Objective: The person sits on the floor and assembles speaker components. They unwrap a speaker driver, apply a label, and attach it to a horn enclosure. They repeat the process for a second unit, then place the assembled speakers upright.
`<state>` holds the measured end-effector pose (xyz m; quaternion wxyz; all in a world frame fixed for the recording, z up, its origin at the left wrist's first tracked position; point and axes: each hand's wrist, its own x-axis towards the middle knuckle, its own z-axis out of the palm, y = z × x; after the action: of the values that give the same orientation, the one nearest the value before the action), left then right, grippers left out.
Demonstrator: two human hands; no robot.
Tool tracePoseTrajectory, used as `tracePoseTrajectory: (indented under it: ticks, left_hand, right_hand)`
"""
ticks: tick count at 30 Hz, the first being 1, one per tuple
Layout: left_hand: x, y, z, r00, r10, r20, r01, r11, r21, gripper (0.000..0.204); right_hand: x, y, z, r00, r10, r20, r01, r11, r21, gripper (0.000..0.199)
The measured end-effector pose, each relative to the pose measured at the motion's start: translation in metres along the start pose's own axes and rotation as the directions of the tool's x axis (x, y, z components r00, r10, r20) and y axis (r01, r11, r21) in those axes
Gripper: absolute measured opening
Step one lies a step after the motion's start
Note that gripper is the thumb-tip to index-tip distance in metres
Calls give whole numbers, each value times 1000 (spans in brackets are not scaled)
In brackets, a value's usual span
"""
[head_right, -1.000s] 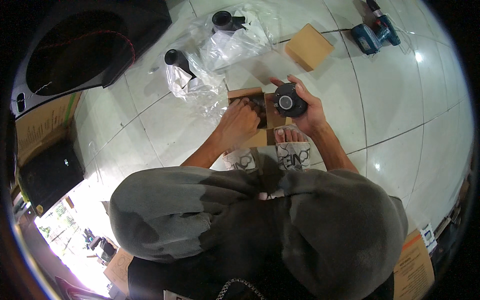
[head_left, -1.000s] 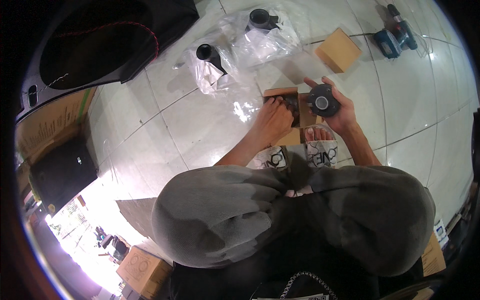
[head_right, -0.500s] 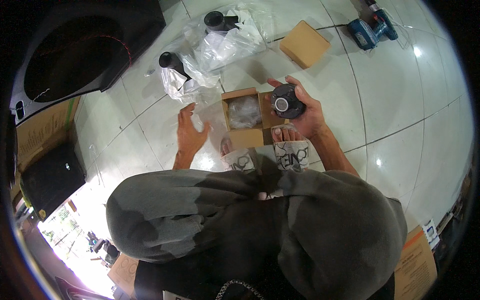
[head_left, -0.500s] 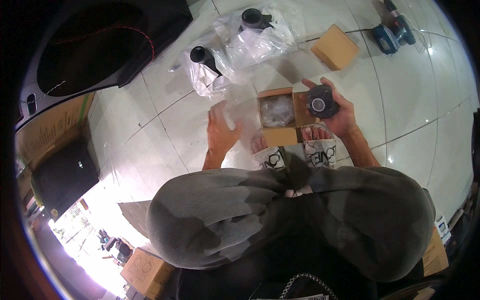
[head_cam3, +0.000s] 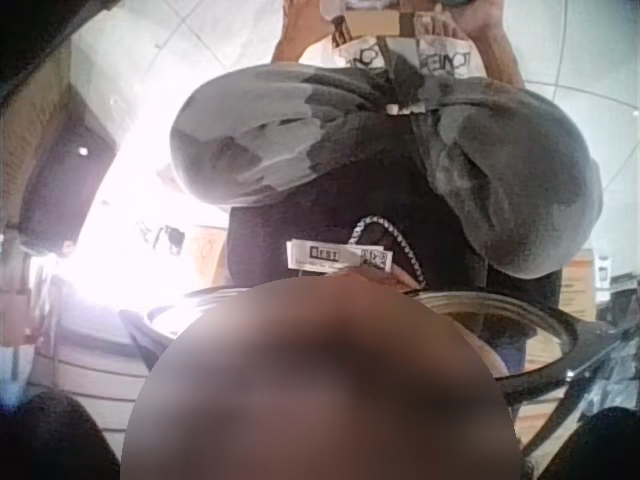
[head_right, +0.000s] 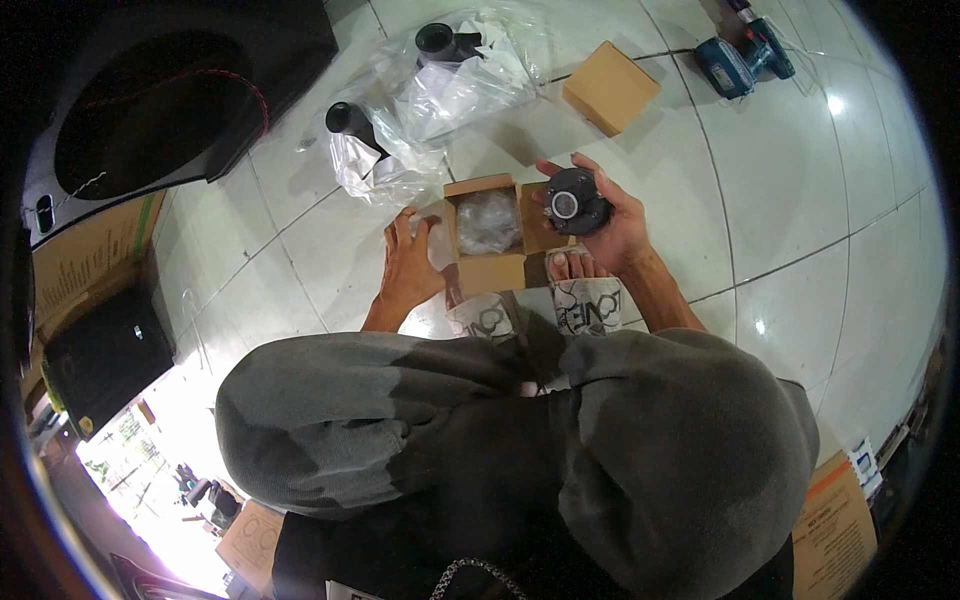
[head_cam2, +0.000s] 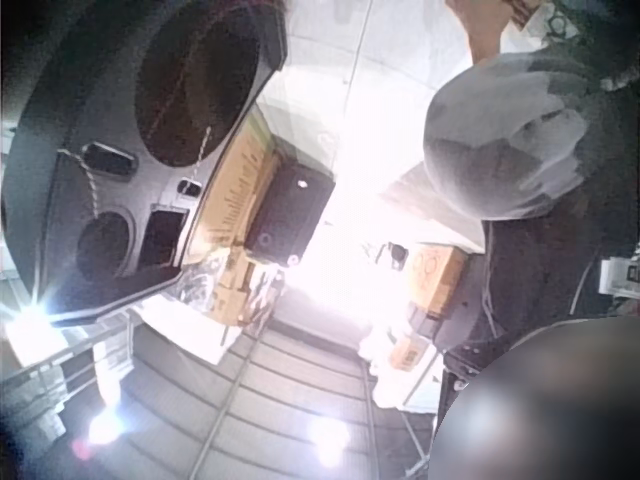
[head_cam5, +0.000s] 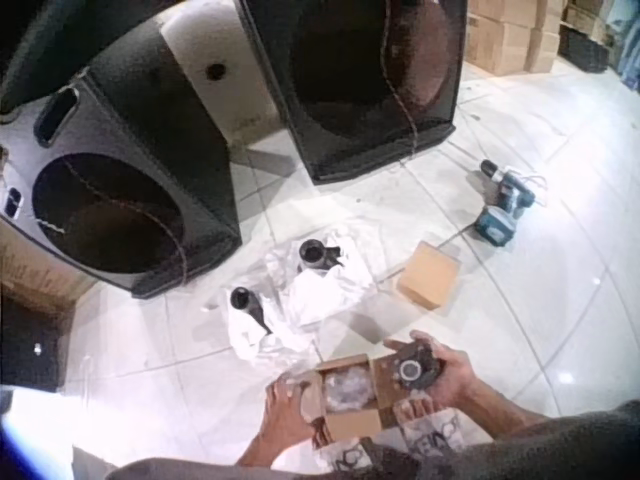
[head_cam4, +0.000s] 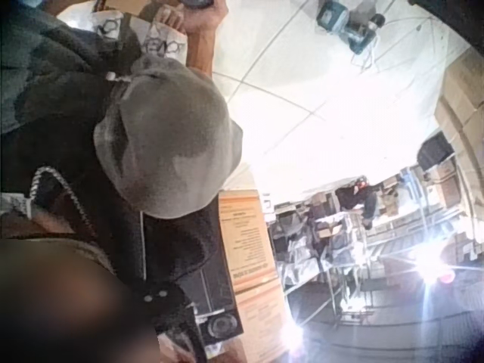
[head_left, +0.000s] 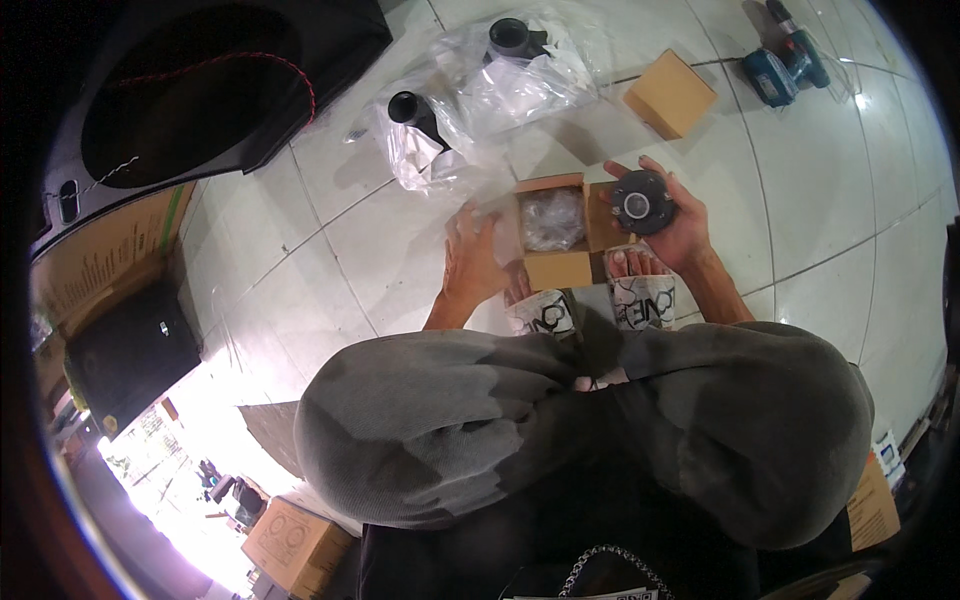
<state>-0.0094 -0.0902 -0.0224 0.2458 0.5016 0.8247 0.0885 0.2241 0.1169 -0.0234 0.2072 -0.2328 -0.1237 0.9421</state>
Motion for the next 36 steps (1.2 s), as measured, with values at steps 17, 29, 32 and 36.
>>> tracePoseTrajectory:
  ticks: [17,29,32,36]
  left_hand:
    - [14,27,-79,904,402,-144,-426,820,-382,47]
    - [63,45,-27,692,722,3,-704,675,-222,47]
    - [61,46,-22,671,741,-6,-731,661,-172,47]
    - [56,49,-13,682,731,7,-720,674,-166,49]
  right_hand:
    - [-1,-3,-6,1000,-15,-18,16,1000,16,44]
    - [-1,6,-6,997,28,-68,-25,998,52,44]
    - [2,7,-6,999,23,-45,-21,999,50,43]
    - [4,6,-8,1000,19,-25,-18,999,50,43]
